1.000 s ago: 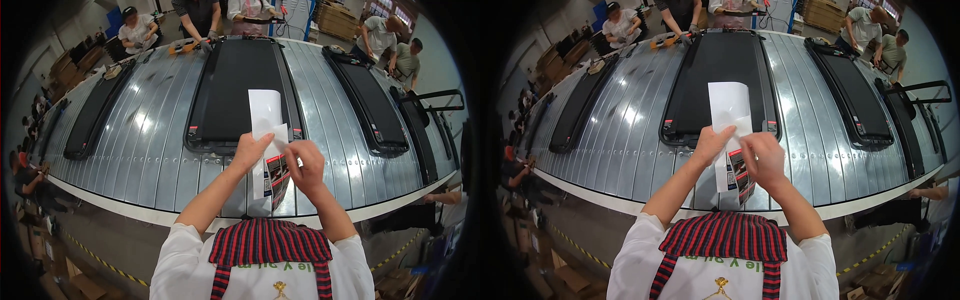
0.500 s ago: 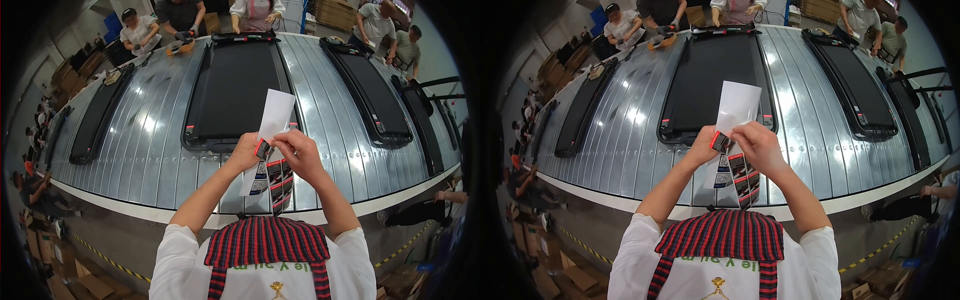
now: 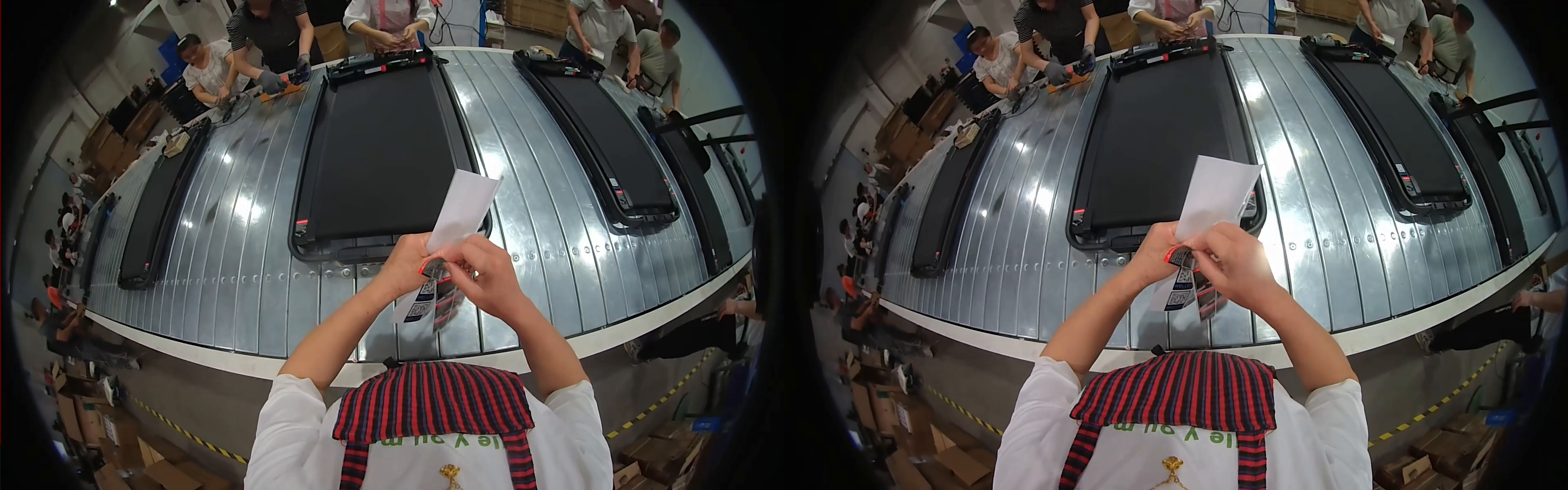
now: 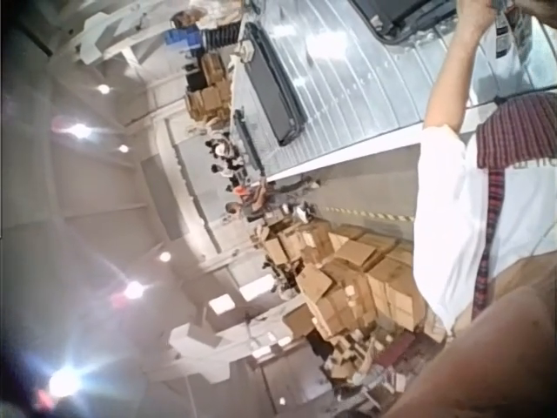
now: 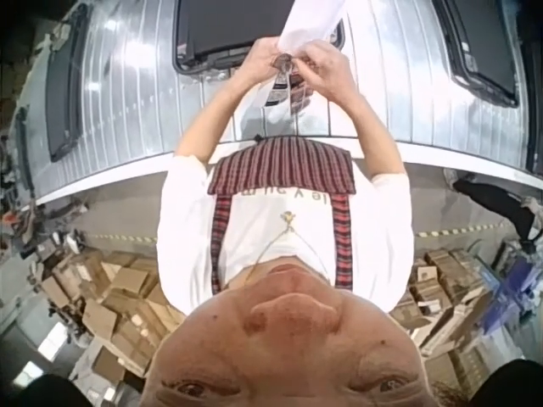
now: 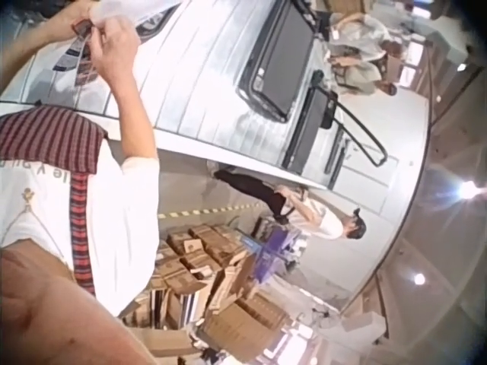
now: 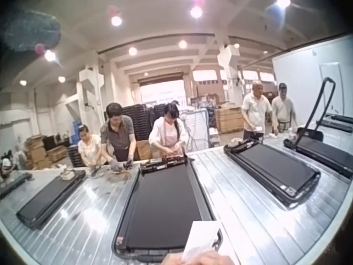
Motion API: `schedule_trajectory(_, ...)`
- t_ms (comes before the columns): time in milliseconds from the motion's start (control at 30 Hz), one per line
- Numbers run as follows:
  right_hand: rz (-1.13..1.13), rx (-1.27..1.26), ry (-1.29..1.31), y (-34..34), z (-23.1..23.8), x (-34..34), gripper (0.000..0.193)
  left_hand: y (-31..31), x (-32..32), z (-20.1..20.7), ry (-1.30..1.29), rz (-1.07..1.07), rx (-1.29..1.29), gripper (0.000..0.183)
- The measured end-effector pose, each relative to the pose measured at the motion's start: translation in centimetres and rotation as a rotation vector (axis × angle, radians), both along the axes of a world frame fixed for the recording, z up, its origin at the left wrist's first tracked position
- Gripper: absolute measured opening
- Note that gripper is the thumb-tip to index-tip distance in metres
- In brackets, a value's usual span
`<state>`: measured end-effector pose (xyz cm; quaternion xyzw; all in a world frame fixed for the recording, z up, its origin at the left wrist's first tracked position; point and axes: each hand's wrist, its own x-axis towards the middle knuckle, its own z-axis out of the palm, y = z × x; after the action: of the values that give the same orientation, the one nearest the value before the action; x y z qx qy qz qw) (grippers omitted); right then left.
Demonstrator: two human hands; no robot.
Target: Applying informational and warning labels to treadmills on an assembly line.
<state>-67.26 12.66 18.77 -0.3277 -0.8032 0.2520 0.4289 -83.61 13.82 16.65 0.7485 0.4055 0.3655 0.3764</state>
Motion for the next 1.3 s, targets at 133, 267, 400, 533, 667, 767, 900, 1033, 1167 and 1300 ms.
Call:
schedule_trajectory(133, 0.032, -0.178, 0.152, 0.4, -0.1, 1.2, 0.007, 1.5, -1.3, -1.3, 0.031, 0.426, -0.059, 0.026)
schedule_trajectory(267, -0.096, -0.192, 0.313, 4.4, -1.5, 5.4, 0.006, 0.3, -7.0, 0.9, 0.266, 0.129, -0.216, 0.027)
schedule_trajectory(400, -0.128, -0.662, 0.340, 9.3, -4.2, 9.4, 0.006, -0.4, -9.7, 4.3, 0.132, -0.140, -0.555, 0.026)
schedule_trajectory(533, -0.106, -0.888, 0.270, 15.3, -10.5, 9.7, 0.012, 4.1, -8.0, 1.5, 0.110, -0.163, -0.704, 0.028)
schedule_trajectory(667, -0.214, -1.133, 0.347, 20.0, -15.1, 7.6, 0.014, 7.8, -4.6, -6.6, 1.174, -0.043, -0.169, 0.013)
schedule_trajectory(767, -0.202, -1.216, 0.335, 22.8, -17.7, 7.6, 0.014, 8.8, -1.8, -8.6, 0.978, -0.206, -0.102, 0.007)
schedule_trajectory(900, -0.140, -1.278, 0.331, 25.2, -18.1, 6.5, 0.013, 11.3, -0.2, -9.5, 0.881, -0.210, 0.156, 0.009)
schedule_trajectory(1033, -0.113, -1.318, 0.349, 26.9, -19.0, 6.2, 0.010, 14.5, 1.4, -8.8, 0.882, -0.195, 0.185, 0.009)
schedule_trajectory(1167, -0.095, -1.365, 0.320, 27.3, -18.7, 6.1, 0.010, 16.4, 2.1, -10.3, 0.860, -0.186, 0.240, 0.009)
schedule_trajectory(1300, -0.119, -1.383, 0.329, 27.0, -18.5, 5.9, 0.010, 17.5, 3.0, -10.6, 0.864, -0.188, 0.193, 0.008)
